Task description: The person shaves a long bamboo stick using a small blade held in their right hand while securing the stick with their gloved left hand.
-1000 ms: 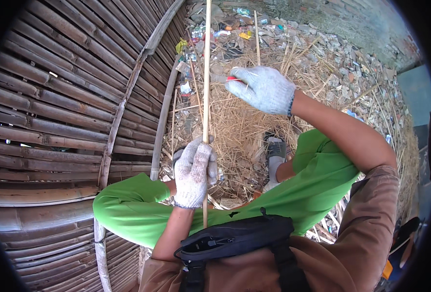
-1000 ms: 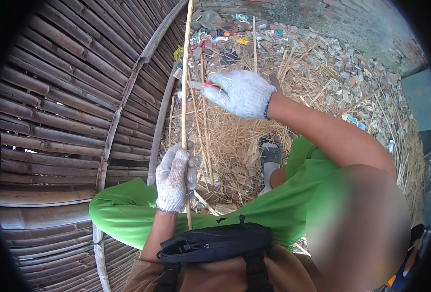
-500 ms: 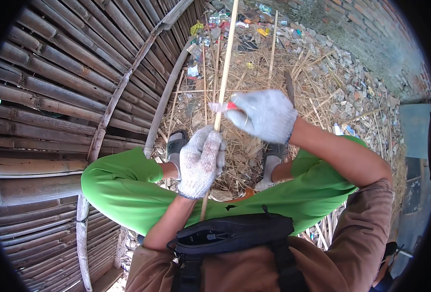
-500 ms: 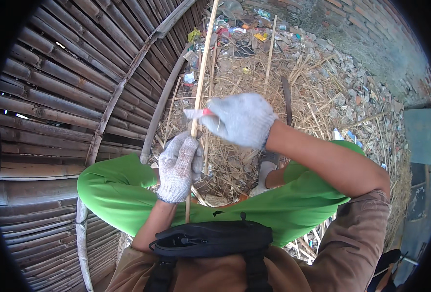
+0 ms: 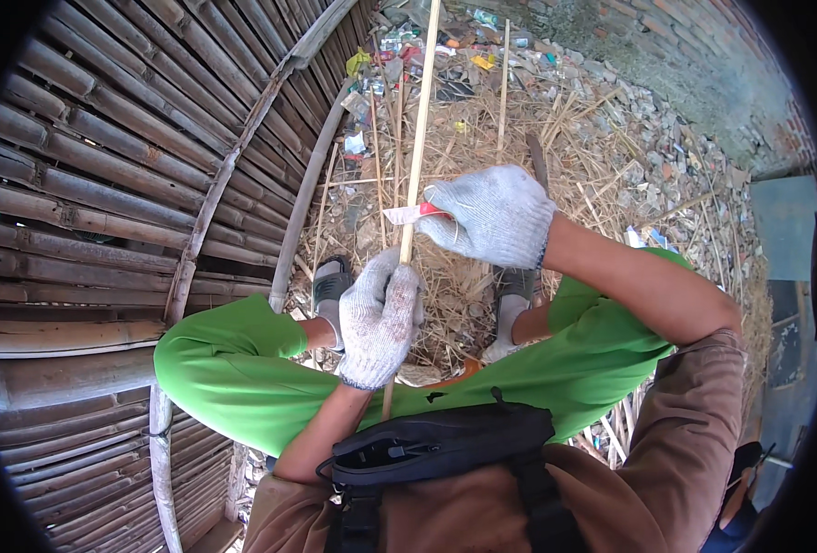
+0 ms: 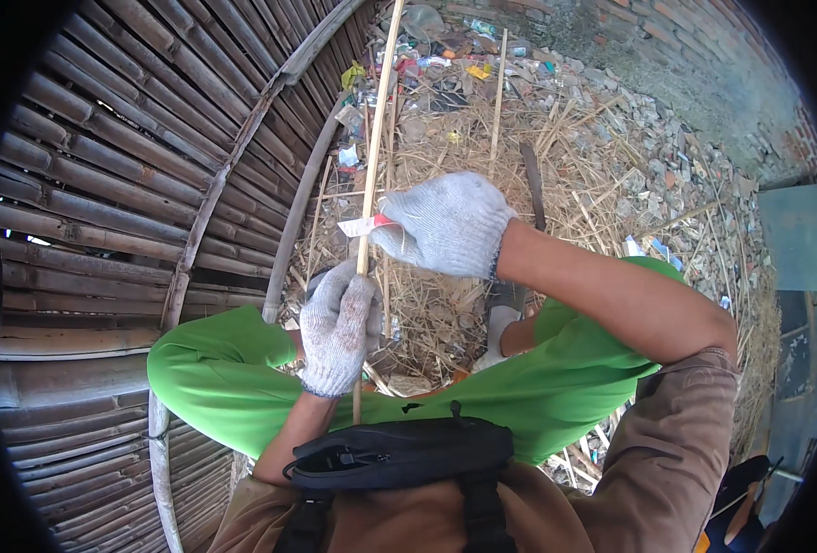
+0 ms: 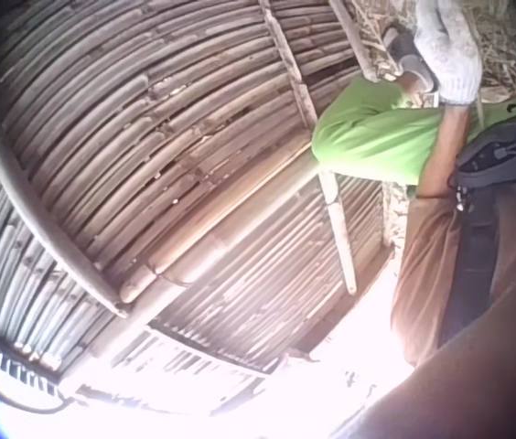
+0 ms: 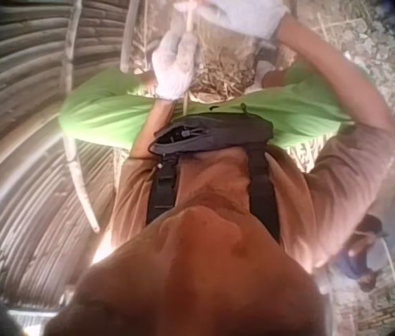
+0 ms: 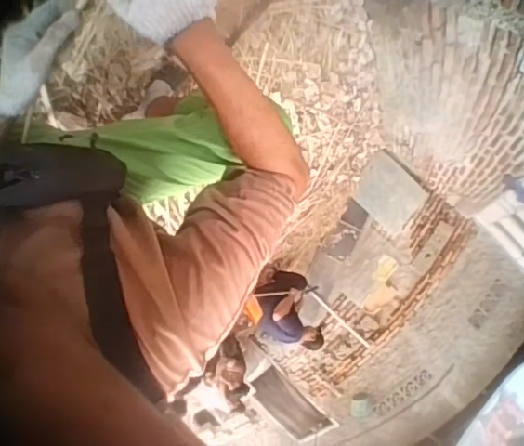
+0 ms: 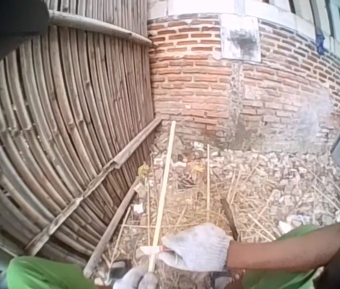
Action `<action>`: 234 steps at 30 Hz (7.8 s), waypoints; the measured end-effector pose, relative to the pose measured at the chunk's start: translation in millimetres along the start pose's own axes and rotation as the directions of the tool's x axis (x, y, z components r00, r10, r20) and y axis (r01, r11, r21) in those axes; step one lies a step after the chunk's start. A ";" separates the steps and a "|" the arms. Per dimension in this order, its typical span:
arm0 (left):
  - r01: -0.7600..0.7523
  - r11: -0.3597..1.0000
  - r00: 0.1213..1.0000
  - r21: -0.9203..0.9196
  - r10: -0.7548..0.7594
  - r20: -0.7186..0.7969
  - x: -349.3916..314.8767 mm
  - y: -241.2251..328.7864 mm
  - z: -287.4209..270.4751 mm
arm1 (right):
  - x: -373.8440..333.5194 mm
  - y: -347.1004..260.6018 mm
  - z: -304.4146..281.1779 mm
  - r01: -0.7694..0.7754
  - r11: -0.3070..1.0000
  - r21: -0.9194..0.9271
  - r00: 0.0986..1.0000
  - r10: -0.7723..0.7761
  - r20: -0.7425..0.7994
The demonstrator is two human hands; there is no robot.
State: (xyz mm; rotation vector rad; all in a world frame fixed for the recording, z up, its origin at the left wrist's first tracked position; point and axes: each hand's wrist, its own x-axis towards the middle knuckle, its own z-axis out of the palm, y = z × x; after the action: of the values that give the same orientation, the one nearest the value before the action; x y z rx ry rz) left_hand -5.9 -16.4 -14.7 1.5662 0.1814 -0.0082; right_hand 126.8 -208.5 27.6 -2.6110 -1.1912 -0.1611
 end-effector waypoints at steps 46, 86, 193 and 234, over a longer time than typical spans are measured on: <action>-0.070 0.991 0.997 0.114 0.074 -0.025 -4.3 -5.9 5.3 | -7.0 -5.4 -16.3 -0.046 0.997 0.067 0.998 0.044 0.038; -0.065 0.956 0.997 0.285 0.049 0.063 -6.5 -14.8 3.6 | 47.8 214.6 -81.3 -0.547 0.837 -0.004 0.762 0.497 -0.416; -0.285 0.855 0.953 0.433 0.301 0.032 -9.3 -25.7 3.9 | 6.4 84.1 -46.4 -0.383 0.855 0.349 0.895 0.437 -0.087; 0.092 0.983 0.995 -0.159 -0.097 -0.025 -9.2 -9.7 2.8 | -12.0 -13.9 -1.1 0.028 0.989 0.145 0.999 -0.033 0.029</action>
State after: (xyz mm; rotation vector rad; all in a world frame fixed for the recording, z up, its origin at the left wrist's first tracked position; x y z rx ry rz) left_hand -15.8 -20.3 -23.3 1.3990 0.2761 -0.0419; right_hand 108.4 -208.8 28.9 -2.4792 -1.2065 -0.0386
